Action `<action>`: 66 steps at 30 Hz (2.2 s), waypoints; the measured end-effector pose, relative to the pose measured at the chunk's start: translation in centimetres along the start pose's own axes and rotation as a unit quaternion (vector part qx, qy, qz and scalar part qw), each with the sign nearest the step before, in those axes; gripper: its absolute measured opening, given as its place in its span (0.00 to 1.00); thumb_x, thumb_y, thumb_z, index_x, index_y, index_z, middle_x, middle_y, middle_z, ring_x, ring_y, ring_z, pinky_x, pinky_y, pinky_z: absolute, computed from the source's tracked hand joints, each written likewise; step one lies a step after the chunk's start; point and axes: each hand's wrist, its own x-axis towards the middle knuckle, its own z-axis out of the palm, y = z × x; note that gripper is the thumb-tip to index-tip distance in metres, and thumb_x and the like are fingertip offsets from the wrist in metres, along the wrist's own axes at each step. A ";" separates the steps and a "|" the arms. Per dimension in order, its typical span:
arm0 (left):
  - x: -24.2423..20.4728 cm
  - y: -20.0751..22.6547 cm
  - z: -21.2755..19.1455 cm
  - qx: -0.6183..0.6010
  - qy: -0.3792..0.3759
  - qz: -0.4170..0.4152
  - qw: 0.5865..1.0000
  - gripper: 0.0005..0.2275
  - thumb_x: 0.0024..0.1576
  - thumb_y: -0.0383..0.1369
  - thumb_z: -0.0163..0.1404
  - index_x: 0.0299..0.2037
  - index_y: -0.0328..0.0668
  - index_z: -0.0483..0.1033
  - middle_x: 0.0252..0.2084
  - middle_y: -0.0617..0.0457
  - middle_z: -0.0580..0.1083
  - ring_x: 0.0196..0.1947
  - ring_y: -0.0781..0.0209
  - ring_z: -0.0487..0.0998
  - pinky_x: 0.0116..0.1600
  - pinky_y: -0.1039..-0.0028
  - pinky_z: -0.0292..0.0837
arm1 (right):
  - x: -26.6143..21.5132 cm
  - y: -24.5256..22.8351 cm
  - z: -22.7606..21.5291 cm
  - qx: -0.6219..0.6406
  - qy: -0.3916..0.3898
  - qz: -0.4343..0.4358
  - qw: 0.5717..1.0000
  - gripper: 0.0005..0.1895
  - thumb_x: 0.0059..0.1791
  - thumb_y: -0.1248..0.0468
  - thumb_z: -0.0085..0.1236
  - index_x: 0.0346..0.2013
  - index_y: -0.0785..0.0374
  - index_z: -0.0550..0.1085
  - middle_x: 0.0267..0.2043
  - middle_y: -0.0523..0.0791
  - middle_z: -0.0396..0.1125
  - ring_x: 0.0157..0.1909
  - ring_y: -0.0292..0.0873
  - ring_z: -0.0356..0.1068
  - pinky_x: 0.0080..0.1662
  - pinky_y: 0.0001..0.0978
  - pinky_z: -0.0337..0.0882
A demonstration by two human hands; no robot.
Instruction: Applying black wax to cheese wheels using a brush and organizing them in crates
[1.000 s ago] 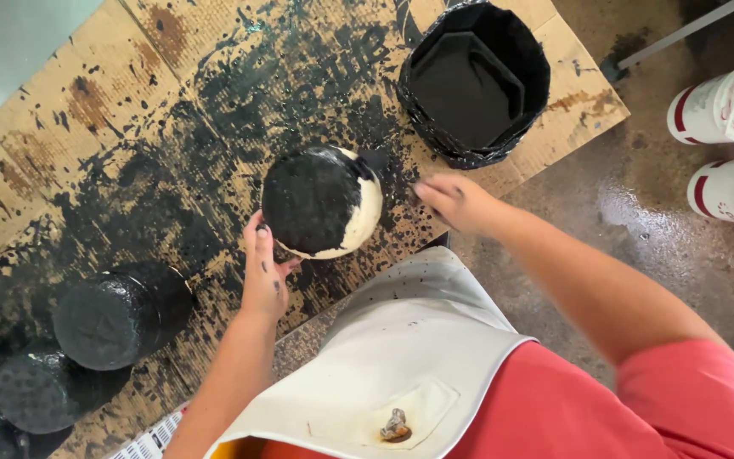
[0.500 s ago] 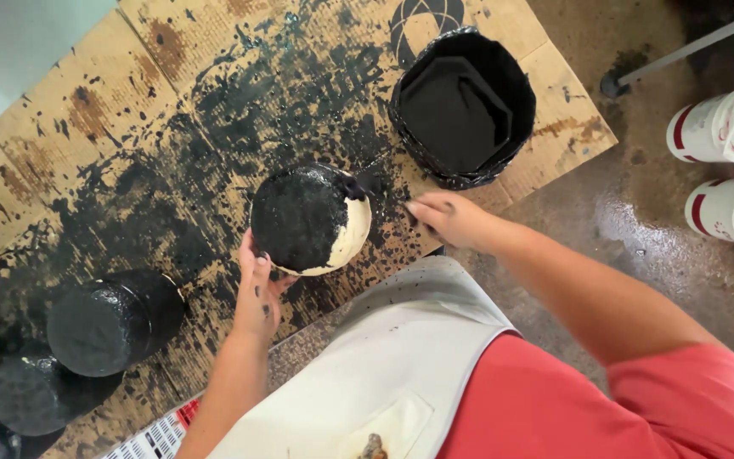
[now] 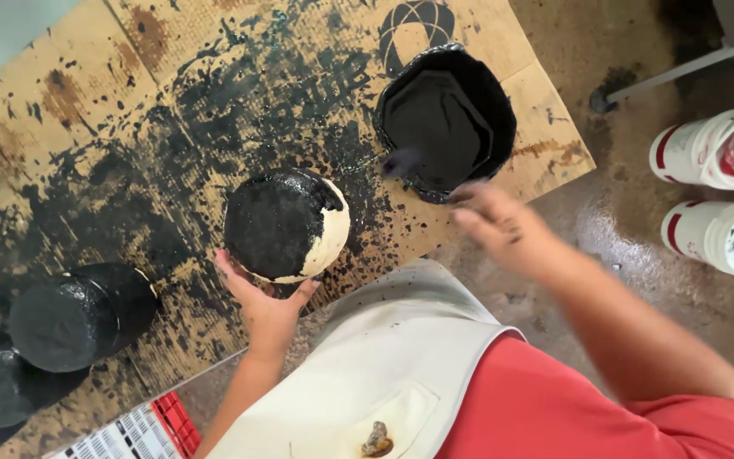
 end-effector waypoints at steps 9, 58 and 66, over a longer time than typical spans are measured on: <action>0.9 0.2 2.5 0.046 0.086 0.039 0.994 0.65 0.39 0.38 0.75 0.78 0.49 0.30 0.74 0.29 0.38 0.75 0.28 0.42 0.66 0.33 0.57 | 10.1 6.1 -8.2 -0.503 0.141 -0.211 0.826 0.12 0.56 0.47 0.56 0.47 0.46 0.78 0.38 0.40 0.73 0.40 0.47 0.77 0.41 0.39 0.78; 1.2 1.0 1.0 0.073 0.079 0.131 0.986 0.60 0.37 0.36 0.76 0.76 0.43 0.41 0.72 0.28 0.46 0.74 0.28 0.50 0.73 0.39 0.48 | 2.5 6.2 -2.7 -0.076 0.196 -0.187 0.960 0.08 0.55 0.62 0.63 0.49 0.58 0.81 0.45 0.50 0.75 0.49 0.53 0.75 0.49 0.45 0.73; 5.7 -3.2 -3.5 -0.011 0.009 0.224 0.974 0.61 0.35 0.30 0.77 0.74 0.37 0.39 0.69 0.34 0.53 0.67 0.41 0.63 0.71 0.56 0.63 | 2.3 2.9 7.3 0.145 0.142 -0.203 0.958 0.07 0.54 0.68 0.60 0.46 0.64 0.80 0.38 0.52 0.77 0.40 0.43 0.77 0.42 0.39 0.79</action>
